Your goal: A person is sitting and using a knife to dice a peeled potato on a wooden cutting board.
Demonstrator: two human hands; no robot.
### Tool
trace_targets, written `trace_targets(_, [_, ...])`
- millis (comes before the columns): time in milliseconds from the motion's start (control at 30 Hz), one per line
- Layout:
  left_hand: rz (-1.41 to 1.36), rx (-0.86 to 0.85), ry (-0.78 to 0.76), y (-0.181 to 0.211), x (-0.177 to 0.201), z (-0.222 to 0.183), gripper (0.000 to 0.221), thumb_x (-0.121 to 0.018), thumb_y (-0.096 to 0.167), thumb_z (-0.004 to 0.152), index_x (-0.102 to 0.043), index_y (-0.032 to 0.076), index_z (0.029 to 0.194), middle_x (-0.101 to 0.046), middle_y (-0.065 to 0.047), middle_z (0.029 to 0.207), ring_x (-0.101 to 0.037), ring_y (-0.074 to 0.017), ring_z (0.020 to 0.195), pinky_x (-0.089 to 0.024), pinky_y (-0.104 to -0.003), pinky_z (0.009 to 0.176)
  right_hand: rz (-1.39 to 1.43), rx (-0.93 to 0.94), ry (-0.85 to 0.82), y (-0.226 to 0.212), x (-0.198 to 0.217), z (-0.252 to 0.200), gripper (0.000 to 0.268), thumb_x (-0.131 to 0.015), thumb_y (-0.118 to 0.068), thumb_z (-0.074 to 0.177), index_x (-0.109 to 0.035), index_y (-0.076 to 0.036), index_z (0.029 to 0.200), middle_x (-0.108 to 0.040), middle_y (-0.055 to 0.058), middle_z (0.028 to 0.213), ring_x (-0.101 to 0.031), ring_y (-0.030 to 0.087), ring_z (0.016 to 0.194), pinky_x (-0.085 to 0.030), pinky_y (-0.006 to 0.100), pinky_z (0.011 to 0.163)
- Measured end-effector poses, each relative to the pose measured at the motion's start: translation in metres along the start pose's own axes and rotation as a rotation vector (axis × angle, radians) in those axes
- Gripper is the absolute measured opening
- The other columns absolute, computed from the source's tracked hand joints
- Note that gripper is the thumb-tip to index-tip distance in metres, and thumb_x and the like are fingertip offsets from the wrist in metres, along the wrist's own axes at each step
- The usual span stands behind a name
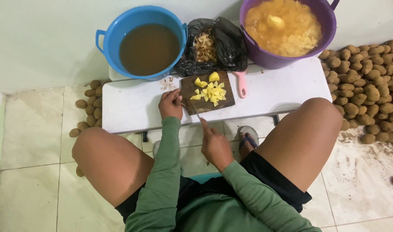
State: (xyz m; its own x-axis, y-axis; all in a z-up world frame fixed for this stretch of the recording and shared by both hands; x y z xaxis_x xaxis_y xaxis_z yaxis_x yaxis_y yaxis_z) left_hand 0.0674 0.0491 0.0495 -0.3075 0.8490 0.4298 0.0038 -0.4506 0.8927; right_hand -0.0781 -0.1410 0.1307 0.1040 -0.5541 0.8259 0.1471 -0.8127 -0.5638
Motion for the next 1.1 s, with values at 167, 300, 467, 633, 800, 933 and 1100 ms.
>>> trace_targets(167, [0.043, -0.050, 0.032, -0.013, -0.002, 0.003, 0.022, -0.073, 0.001, 0.102, -0.078, 0.007, 0.122, -0.063, -0.010, 0.106, -0.070, -0.0269, 0.098, -0.069, -0.033, 0.081, -0.045, -0.038, 0.004, 0.001, -0.010, 0.018, 0.066, -0.049, -0.008, 0.100, -0.043, -0.011, 0.165, -0.070, 0.021, 0.098, -0.075, 0.045, 0.074, -0.060, 0.058, 0.061])
trace_targets(300, [0.056, -0.072, 0.074, -0.010, -0.002, 0.001, 0.023, -0.077, 0.000, 0.097, -0.080, 0.007, 0.119, -0.065, -0.012, 0.105, -0.071, -0.0283, 0.095, -0.068, -0.031, 0.077, -0.114, -0.098, 0.075, 0.039, -0.013, 0.026, 0.068, -0.053, -0.007, 0.098, -0.043, -0.008, 0.165, -0.069, 0.021, 0.098, -0.075, 0.047, 0.076, -0.059, 0.060, 0.063])
trace_targets(467, [0.095, -0.012, 0.028, -0.004, -0.010, 0.007, 0.020, -0.075, 0.008, 0.100, -0.080, 0.012, 0.120, -0.067, -0.008, 0.107, -0.072, -0.0260, 0.100, -0.068, -0.033, 0.082, -0.003, -0.046, 0.135, 0.026, 0.006, 0.022, 0.064, -0.051, -0.004, 0.099, -0.047, -0.007, 0.163, -0.067, 0.023, 0.094, -0.072, 0.047, 0.071, -0.057, 0.057, 0.059])
trace_targets(633, [0.232, -0.008, -0.058, 0.052, -0.019, 0.023, 0.020, -0.071, 0.018, 0.106, -0.079, 0.021, 0.125, -0.068, -0.001, 0.113, -0.072, -0.0259, 0.111, -0.062, -0.043, 0.100, 0.018, 0.009, 0.146, 0.031, -0.004, 0.025, 0.061, -0.052, -0.007, 0.102, -0.049, -0.011, 0.163, -0.066, 0.018, 0.091, -0.069, 0.042, 0.065, -0.054, 0.054, 0.054])
trace_targets(800, [0.589, -0.141, -0.333, 0.038, -0.072, 0.051, 0.037, -0.071, 0.024, 0.104, -0.070, 0.040, 0.137, -0.062, 0.009, 0.133, -0.064, -0.0260, 0.129, -0.049, -0.055, 0.112, 0.102, -0.036, 0.155, 0.041, 0.006, 0.023, 0.057, -0.050, -0.006, 0.105, -0.049, -0.008, 0.162, -0.068, 0.019, 0.091, -0.071, 0.039, 0.069, -0.055, 0.049, 0.054])
trace_targets(933, [0.496, -0.258, -0.392, 0.069, -0.060, 0.049, 0.034, -0.075, 0.015, 0.099, -0.077, 0.032, 0.128, -0.068, -0.003, 0.119, -0.068, -0.0343, 0.119, -0.050, -0.051, 0.109, 0.146, -0.025, 0.205, 0.050, 0.010, 0.019, 0.058, -0.056, -0.003, 0.097, -0.058, -0.007, 0.156, -0.071, 0.025, 0.091, -0.072, 0.048, 0.076, -0.055, 0.058, 0.058])
trace_targets(1100, [0.497, -0.262, -0.376, 0.097, -0.042, 0.046, 0.021, -0.074, 0.013, 0.098, -0.074, 0.022, 0.116, -0.067, -0.010, 0.110, -0.069, -0.0361, 0.111, -0.050, -0.051, 0.105, 0.224, -0.013, 0.219, 0.044, 0.020, 0.017, 0.061, -0.053, 0.001, 0.098, -0.055, -0.008, 0.158, -0.071, 0.023, 0.093, -0.074, 0.043, 0.082, -0.058, 0.055, 0.064])
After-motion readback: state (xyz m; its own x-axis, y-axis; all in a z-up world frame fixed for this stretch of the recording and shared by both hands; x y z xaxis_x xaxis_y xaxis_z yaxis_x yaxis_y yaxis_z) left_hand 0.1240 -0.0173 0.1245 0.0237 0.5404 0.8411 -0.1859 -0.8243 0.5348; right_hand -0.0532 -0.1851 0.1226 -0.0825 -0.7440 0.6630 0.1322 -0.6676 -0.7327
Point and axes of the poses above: each hand's wrist, its own z-axis towards the middle knuckle, its own x-axis out of the back of the hand, y = z × x, the point moved 7 cm from there along z, towards the middle knuckle
